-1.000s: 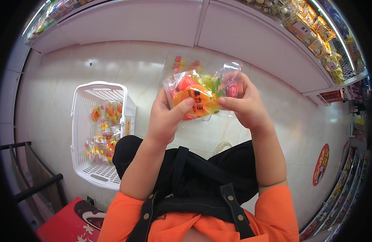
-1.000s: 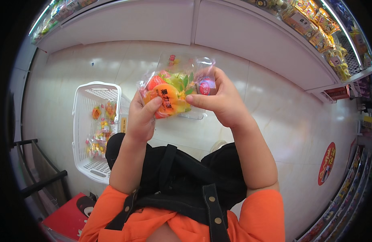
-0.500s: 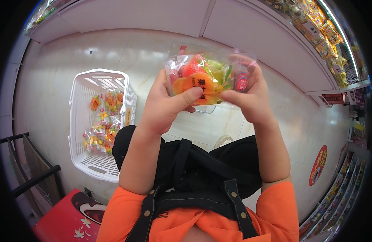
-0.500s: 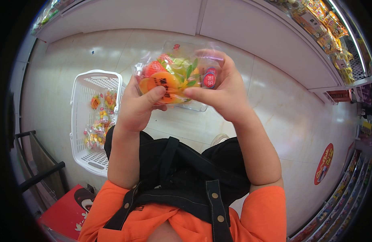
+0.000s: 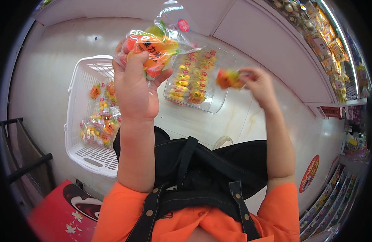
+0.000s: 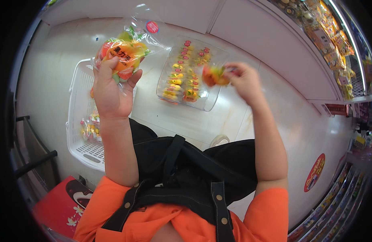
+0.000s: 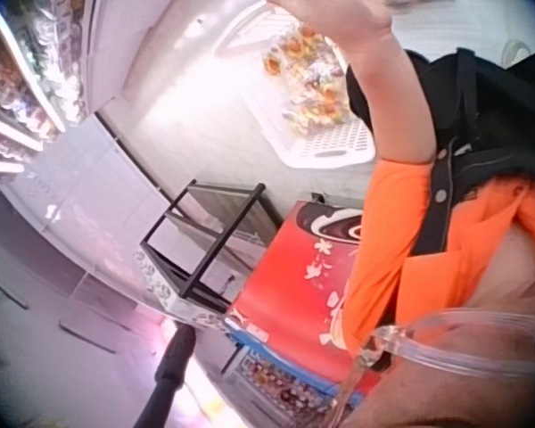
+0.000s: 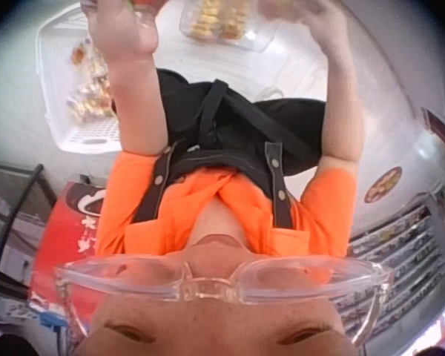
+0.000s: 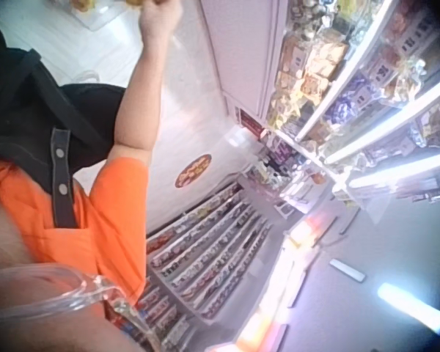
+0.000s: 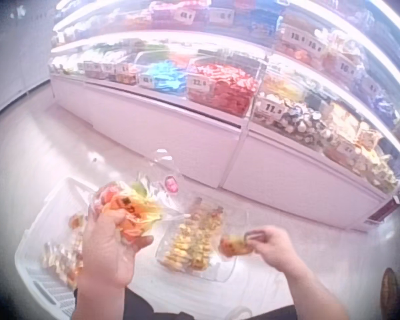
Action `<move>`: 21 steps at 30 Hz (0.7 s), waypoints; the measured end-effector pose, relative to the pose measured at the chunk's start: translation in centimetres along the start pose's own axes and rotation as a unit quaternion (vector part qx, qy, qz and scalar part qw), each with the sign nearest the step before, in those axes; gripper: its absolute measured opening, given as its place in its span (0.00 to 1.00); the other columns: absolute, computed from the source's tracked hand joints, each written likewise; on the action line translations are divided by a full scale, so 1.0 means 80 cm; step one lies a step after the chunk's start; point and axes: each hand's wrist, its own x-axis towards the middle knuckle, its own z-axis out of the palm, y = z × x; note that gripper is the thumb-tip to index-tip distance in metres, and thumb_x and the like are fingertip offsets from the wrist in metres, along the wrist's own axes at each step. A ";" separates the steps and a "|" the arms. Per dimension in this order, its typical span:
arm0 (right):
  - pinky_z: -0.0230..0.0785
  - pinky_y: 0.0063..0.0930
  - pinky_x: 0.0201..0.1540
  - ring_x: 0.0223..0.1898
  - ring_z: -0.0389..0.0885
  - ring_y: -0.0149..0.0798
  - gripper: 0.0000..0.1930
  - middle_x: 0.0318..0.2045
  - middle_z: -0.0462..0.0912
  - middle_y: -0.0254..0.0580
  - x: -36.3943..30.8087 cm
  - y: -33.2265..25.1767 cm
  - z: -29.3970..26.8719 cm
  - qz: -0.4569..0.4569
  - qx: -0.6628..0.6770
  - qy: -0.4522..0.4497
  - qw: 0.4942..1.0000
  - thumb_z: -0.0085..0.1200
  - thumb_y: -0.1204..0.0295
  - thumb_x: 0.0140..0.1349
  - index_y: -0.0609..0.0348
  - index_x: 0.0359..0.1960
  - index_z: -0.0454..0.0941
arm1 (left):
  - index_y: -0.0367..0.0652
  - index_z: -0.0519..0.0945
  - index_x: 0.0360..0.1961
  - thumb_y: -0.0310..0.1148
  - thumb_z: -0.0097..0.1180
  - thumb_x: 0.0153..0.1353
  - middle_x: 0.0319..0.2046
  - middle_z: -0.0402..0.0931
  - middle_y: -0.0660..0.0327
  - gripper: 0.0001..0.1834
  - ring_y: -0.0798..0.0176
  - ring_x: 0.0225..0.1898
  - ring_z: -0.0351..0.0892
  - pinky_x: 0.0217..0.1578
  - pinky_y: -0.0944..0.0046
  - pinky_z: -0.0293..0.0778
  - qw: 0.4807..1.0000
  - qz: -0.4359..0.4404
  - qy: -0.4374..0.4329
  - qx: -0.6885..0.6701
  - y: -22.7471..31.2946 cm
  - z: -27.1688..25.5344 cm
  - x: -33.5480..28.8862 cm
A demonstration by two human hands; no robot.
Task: The person takes bags of candy from a white basket and arranges them into a clear plastic tray, placing them in rows.
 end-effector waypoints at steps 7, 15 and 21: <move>0.70 0.36 0.36 0.34 0.78 0.45 0.12 0.32 0.80 0.43 0.003 0.092 0.130 -0.006 -0.366 -0.144 0.919 0.51 0.70 0.52 0.45 0.39 0.79 | 0.49 0.64 0.47 0.29 0.48 0.52 0.40 0.68 0.63 0.19 0.62 0.41 0.72 0.32 0.58 0.76 0.988 -0.100 -0.014 -0.119 0.001 -0.014 0.004; 0.68 0.38 0.42 0.43 0.72 0.51 0.19 0.42 0.73 0.48 -0.008 0.190 0.228 -0.060 -0.332 0.015 0.941 0.57 0.74 0.42 0.50 0.40 0.74 | 0.47 0.65 0.46 0.29 0.49 0.52 0.39 0.70 0.63 0.18 0.63 0.39 0.73 0.32 0.58 0.76 0.984 -0.109 0.027 -0.138 0.020 -0.021 -0.005; 0.67 0.38 0.47 0.48 0.67 0.52 0.34 0.52 0.61 0.51 0.001 0.147 0.221 -0.027 -0.306 0.105 0.946 0.65 0.75 0.35 0.54 0.50 0.66 | 0.47 0.68 0.43 0.30 0.50 0.52 0.39 0.70 0.63 0.15 0.63 0.39 0.73 0.31 0.59 0.76 0.982 -0.119 0.012 -0.143 0.018 -0.031 0.005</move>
